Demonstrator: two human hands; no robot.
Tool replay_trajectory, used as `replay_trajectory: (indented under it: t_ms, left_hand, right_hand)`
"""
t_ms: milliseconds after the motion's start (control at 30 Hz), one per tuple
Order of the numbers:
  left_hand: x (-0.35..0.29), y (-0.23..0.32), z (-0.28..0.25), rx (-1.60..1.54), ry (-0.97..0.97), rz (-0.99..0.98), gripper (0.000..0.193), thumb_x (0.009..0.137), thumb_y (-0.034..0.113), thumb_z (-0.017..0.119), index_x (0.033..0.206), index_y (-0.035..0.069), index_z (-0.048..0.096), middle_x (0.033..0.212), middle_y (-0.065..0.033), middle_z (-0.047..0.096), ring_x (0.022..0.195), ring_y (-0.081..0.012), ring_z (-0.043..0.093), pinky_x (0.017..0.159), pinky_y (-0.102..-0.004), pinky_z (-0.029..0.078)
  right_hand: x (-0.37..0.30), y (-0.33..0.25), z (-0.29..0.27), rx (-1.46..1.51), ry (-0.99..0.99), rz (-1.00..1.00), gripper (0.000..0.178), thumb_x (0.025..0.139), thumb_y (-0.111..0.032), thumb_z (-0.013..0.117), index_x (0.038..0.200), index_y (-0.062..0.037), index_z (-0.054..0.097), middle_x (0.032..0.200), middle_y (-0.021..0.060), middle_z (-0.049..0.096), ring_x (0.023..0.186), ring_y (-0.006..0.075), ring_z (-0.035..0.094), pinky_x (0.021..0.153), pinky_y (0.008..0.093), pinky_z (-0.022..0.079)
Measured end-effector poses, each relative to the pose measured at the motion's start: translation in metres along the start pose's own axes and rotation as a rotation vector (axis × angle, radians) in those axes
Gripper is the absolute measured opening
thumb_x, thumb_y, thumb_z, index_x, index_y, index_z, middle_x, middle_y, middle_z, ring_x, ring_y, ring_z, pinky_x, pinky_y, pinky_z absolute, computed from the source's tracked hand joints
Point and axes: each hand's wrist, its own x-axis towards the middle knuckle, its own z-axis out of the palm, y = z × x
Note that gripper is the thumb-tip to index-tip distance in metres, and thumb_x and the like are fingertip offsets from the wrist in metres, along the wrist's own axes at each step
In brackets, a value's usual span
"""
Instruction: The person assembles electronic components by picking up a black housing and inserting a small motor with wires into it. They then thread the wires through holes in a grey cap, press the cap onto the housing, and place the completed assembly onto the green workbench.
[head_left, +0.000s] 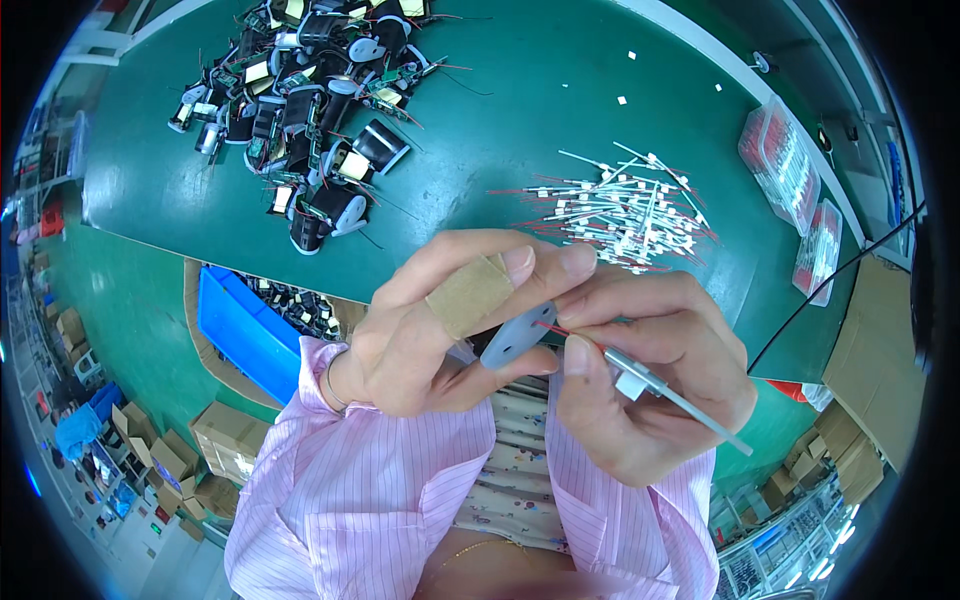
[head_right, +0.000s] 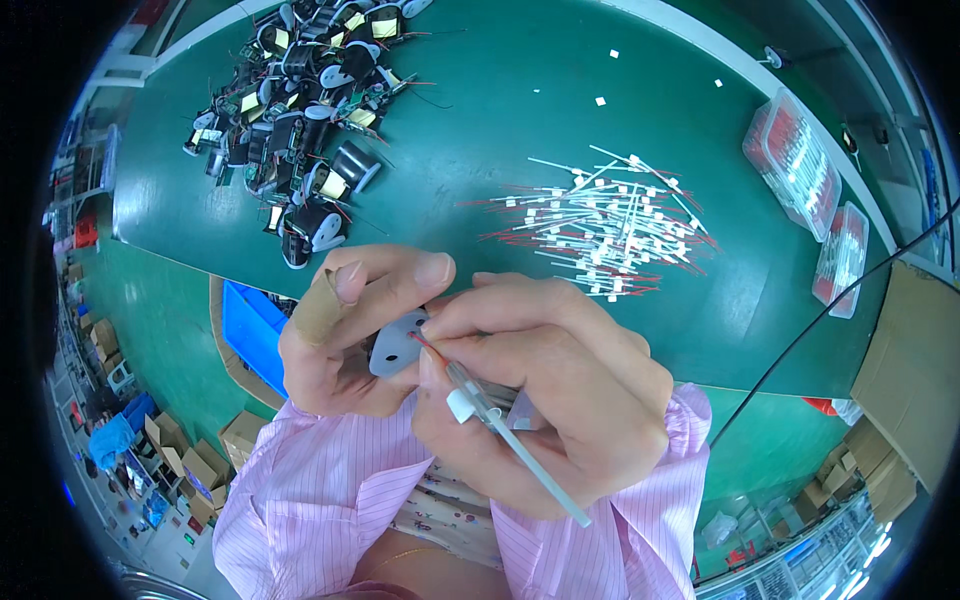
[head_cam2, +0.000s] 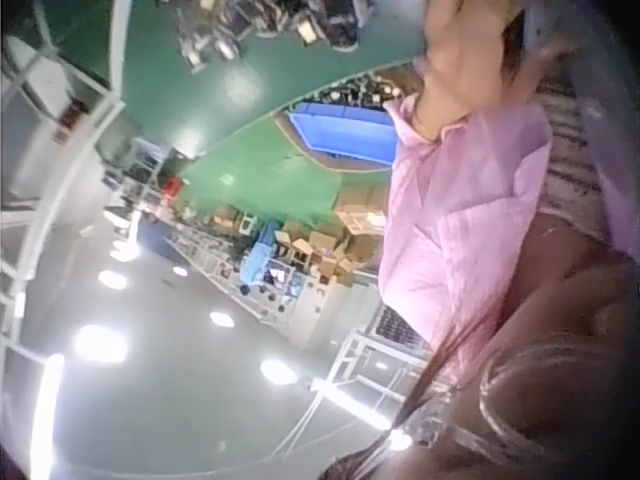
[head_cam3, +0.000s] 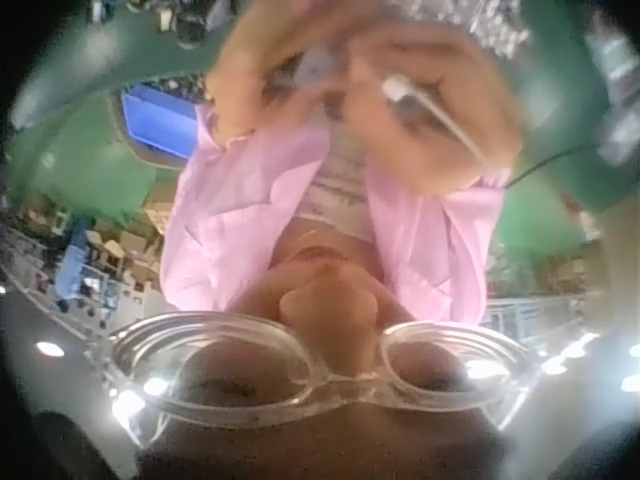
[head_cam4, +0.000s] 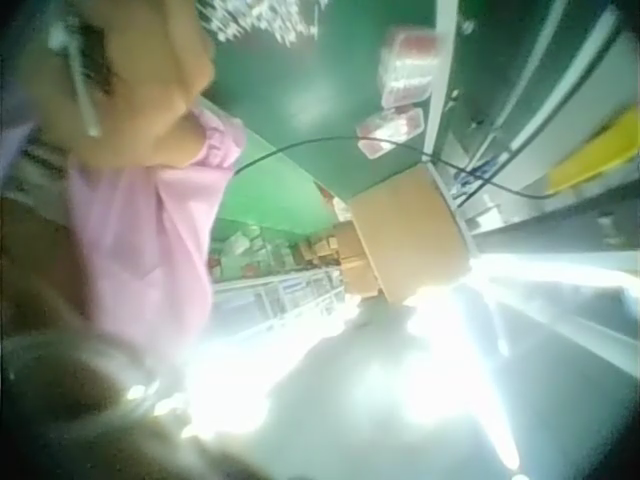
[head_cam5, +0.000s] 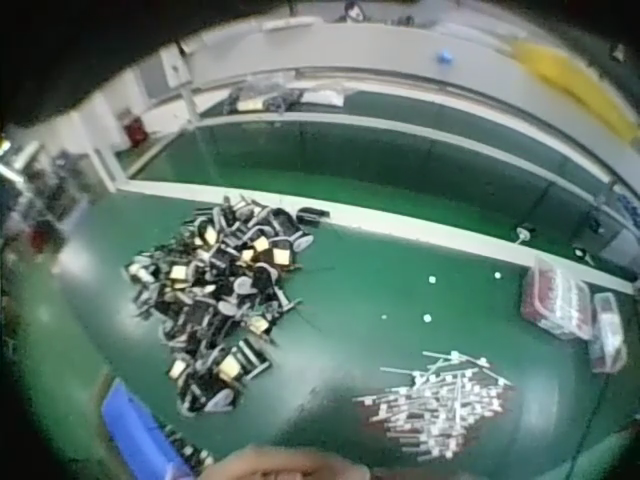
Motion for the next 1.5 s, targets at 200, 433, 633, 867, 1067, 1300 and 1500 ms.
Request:
replay_trajectory:
  t_ms: [200,433,633,867,1067,1300,1500]
  left_hand:
    - [-0.001,-0.003,0.001,-0.004,0.025,0.027,0.069,0.068,0.012,0.079,0.119,-0.012,0.040,0.103,-0.0277,0.065,0.095,-0.0345,0.063,0.074,-0.0378,0.058]
    - [0.002,0.000,-0.003,0.020,-0.049,0.001,0.069,0.066,0.011,0.080,0.119,-0.013,0.042,0.100,-0.0286,0.065,0.094,-0.0336,0.063,0.073,-0.0373,0.058]
    - [0.003,-0.002,-0.003,0.004,-0.024,0.023,0.068,0.064,0.010,0.080,0.117,-0.014,0.044,0.100,-0.0274,0.065,0.093,-0.0328,0.063,0.074,-0.0364,0.058]
    - [0.004,0.000,-0.004,-0.002,-0.049,0.006,0.070,0.062,0.008,0.080,0.118,-0.013,0.044,0.101,-0.0253,0.066,0.093,-0.0327,0.063,0.073,-0.0363,0.058]
    - [0.003,0.000,-0.006,-0.025,-0.068,-0.012,0.070,0.062,0.008,0.079,0.119,-0.012,0.044,0.103,-0.0249,0.066,0.093,-0.0330,0.063,0.073,-0.0366,0.058]
    - [0.000,-0.002,-0.002,0.007,-0.022,0.026,0.062,0.064,0.008,0.080,0.113,-0.013,0.049,0.106,-0.0288,0.063,0.093,-0.0337,0.063,0.073,-0.0386,0.057]
    - [0.003,-0.010,-0.013,-0.148,-0.103,-0.066,0.055,0.078,0.024,0.076,0.113,-0.011,0.053,0.109,-0.0324,0.060,0.077,-0.0274,0.061,0.063,-0.0351,0.050]
  right_hand:
    - [0.000,-0.001,0.003,-0.010,0.011,0.004,0.012,0.073,0.008,0.067,0.083,0.0068,0.060,0.088,0.0186,0.063,0.081,0.0241,0.066,0.072,0.0319,0.053]
    - [0.004,-0.004,-0.004,-0.067,-0.055,0.003,0.013,0.070,0.010,0.068,0.082,0.0071,0.062,0.088,0.0179,0.063,0.080,0.0236,0.067,0.073,0.0319,0.054]
    - [0.006,-0.007,-0.008,-0.076,-0.103,0.023,0.014,0.070,0.010,0.068,0.082,0.0076,0.062,0.087,0.0179,0.063,0.080,0.0240,0.067,0.073,0.0323,0.054]
    - [0.009,-0.004,-0.013,-0.079,-0.152,-0.019,0.015,0.069,0.010,0.070,0.082,0.0078,0.062,0.087,0.0186,0.063,0.078,0.0247,0.067,0.073,0.0327,0.055]
    - [0.011,-0.006,-0.015,-0.113,-0.205,-0.016,0.014,0.069,0.010,0.069,0.081,0.0078,0.062,0.085,0.0193,0.064,0.077,0.0256,0.067,0.072,0.0332,0.055]
    - [0.013,-0.001,-0.010,-0.155,-0.185,-0.113,0.021,0.063,0.010,0.070,0.082,0.0084,0.062,0.084,0.0185,0.063,0.075,0.0265,0.066,0.069,0.0325,0.054]
    - [0.015,0.000,-0.015,-0.322,-0.207,-0.093,0.030,0.059,0.002,0.077,0.087,0.0061,0.065,0.082,0.0154,0.061,0.068,0.0217,0.062,0.059,0.0282,0.049]
